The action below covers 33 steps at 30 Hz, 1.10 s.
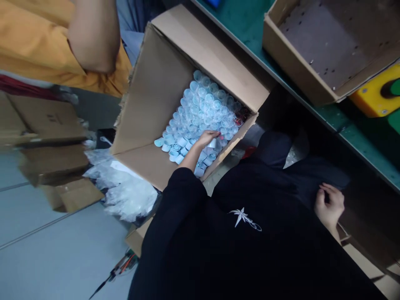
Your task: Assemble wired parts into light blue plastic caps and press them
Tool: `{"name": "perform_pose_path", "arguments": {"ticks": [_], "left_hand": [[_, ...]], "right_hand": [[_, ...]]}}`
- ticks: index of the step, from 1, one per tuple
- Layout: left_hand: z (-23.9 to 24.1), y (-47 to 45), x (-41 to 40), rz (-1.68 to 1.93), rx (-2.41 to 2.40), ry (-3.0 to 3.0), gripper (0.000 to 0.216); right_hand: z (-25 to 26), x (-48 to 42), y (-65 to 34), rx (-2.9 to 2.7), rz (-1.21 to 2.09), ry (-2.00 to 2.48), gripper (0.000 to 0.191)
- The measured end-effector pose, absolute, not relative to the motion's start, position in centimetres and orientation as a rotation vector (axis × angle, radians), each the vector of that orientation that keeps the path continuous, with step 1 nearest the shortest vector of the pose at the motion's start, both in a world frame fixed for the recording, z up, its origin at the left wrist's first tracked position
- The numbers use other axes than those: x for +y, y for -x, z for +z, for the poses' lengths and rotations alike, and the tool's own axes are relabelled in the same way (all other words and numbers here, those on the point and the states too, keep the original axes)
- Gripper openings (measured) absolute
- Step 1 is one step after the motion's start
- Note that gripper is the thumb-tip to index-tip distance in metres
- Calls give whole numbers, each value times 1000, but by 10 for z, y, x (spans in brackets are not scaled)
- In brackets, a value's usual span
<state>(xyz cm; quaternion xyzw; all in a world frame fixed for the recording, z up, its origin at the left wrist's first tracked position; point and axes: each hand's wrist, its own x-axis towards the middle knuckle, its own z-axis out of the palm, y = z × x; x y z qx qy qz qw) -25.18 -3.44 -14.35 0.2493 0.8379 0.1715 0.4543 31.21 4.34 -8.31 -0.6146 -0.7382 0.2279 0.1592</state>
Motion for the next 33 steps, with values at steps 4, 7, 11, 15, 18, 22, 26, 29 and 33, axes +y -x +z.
{"name": "perform_pose_path", "arguments": {"ticks": [4,7,11,15,18,22,26,29,33], "left_hand": [[-98,264,-53,481,2269,-624,41],[-51,255,-51,579,2389,-751,33],[12,180,-20,794,2136,-1052,49],[45,63,19,1004,1243,-1160,57],[48,7,37,1131,1155,-1090,56],[40,-13,53,903,1387,-1440,45],[37,-19,62,463,1286,-1958,27],[39,-24,66,439,1043,-2024,36],[49,-27,70,405,1026,-1774,38]], "right_hand": [[-85,62,-313,-2157,709,1696,45],[-73,69,-305,-2185,779,1623,46],[-35,55,-251,-1575,1496,1539,33],[-15,40,-178,-852,2407,825,58],[-20,41,-169,-603,2561,622,58],[-11,46,-215,-774,2293,568,51],[12,59,-249,-1422,2037,482,78],[20,70,-253,-1657,1812,490,70],[21,74,-257,-1690,1696,468,59]]}}
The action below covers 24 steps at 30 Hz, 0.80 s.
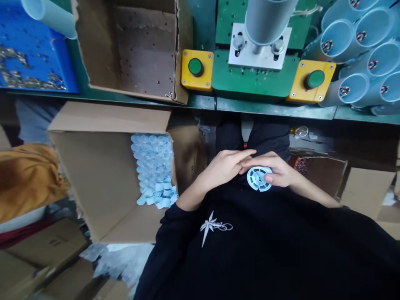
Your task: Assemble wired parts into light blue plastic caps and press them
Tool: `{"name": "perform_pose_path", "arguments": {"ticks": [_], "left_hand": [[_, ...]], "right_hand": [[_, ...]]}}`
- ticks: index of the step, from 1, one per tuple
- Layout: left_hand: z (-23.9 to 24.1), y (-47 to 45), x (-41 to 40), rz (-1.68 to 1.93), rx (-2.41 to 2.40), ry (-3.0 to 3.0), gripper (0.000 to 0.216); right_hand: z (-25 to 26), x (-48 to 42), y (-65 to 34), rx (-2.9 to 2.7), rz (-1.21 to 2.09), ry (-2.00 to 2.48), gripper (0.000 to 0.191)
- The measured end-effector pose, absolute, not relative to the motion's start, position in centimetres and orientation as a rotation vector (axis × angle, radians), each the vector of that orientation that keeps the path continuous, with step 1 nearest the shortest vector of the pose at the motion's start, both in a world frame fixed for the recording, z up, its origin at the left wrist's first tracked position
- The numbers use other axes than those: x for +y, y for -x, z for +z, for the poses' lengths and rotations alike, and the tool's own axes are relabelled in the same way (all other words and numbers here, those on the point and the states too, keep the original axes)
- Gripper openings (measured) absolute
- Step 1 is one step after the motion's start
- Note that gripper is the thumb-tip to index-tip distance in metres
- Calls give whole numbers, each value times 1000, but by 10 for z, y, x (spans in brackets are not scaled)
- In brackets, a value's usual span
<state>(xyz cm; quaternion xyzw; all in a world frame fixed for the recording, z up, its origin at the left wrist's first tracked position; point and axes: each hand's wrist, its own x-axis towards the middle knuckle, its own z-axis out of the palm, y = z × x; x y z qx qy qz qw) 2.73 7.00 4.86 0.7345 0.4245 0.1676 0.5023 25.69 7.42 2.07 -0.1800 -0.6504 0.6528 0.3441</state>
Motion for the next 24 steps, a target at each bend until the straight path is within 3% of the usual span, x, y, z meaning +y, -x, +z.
{"name": "perform_pose_path", "arguments": {"ticks": [4,9,13,18,24], "left_hand": [[55,-28,75,300,1081,-1683,34],[53,-17,85,377,909,-1628,24],[58,-7,90,552,987,-1629,23],[69,-5,92,661,1079,-1676,29],[81,-9,86,873,1134,-1763,24]], "right_hand": [[21,75,-265,-1669,1716,466,50],[20,79,-277,-981,2179,219,56],[19,79,-279,-662,2272,305,60],[19,80,-277,-585,1934,666,80],[30,78,-298,-1068,1379,989,83]]}}
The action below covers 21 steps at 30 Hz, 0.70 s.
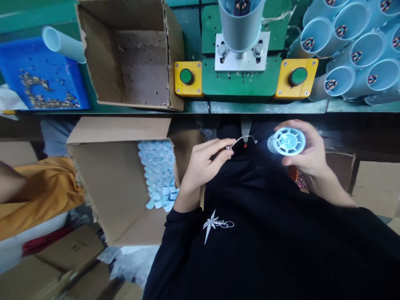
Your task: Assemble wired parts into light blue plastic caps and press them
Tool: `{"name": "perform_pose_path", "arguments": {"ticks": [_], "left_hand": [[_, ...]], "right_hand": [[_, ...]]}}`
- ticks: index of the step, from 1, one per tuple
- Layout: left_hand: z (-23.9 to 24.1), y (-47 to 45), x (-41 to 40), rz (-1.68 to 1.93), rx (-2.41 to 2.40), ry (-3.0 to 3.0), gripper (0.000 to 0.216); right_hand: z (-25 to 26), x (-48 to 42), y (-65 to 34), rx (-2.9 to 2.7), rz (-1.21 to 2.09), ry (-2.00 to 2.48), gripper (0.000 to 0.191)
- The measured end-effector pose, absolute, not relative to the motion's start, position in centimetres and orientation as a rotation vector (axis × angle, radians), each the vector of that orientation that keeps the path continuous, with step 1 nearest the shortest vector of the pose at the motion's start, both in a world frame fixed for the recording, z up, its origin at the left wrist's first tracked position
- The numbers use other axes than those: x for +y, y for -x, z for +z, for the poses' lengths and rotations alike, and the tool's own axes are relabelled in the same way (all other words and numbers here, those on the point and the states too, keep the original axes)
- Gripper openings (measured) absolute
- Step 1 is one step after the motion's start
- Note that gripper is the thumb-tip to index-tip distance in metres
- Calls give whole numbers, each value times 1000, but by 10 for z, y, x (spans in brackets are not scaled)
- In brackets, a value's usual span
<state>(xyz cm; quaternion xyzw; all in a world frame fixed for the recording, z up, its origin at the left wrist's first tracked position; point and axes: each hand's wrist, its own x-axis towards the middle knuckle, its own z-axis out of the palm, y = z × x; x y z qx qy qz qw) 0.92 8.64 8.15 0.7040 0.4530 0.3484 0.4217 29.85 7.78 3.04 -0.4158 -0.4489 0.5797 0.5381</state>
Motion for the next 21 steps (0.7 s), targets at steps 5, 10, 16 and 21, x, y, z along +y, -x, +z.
{"name": "perform_pose_path", "arguments": {"ticks": [5,10,16,21], "left_hand": [[86,-23,81,1110,956,-1888,28],[85,-34,79,1245,911,-1950,34],[81,-47,80,1225,887,-2007,35],[78,-56,85,1164,848,-2071,30]], "right_hand": [[36,77,-297,-928,1349,949,92],[29,77,-292,-1010,1324,868,80],[34,74,-291,-1258,1263,935,73],[35,75,-289,-1305,1212,908,74]]}}
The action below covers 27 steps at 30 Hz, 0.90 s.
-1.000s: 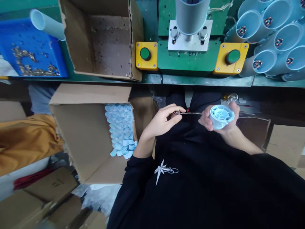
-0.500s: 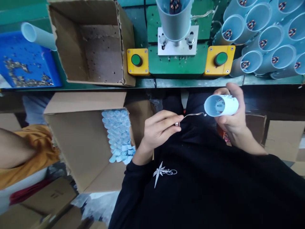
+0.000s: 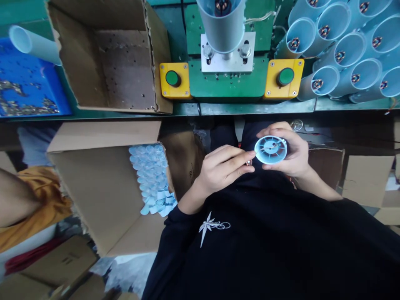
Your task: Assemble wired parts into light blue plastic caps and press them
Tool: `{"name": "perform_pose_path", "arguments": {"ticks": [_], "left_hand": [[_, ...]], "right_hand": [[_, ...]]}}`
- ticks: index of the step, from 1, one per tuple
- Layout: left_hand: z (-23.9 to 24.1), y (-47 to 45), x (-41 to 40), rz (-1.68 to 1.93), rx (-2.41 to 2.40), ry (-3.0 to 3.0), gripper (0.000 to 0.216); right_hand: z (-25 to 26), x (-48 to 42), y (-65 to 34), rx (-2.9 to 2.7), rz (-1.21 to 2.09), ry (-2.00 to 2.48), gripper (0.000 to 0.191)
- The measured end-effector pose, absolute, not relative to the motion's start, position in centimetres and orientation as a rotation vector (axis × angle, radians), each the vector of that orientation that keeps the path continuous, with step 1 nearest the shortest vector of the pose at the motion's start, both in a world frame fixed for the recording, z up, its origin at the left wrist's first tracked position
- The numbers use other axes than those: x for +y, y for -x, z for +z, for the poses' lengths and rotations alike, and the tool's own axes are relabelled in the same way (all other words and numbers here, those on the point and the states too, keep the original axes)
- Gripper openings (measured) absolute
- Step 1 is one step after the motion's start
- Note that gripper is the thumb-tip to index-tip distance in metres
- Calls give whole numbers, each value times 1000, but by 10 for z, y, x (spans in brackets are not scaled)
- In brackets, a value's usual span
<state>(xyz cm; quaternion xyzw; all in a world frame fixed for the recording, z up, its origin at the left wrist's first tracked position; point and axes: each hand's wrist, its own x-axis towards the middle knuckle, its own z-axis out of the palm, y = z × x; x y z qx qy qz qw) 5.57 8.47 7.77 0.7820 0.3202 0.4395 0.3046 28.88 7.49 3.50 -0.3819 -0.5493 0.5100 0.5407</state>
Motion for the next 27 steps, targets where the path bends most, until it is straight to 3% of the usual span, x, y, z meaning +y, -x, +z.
{"name": "perform_pose_path", "arguments": {"ticks": [15,27], "left_hand": [[78,-48,88,1083,865,-2137,26],[107,-47,101,595,946,-2409,22]], "right_hand": [[26,78,-290,-1399,1157,932,74],[25,80,-285,-1636,1051,814,76]]}}
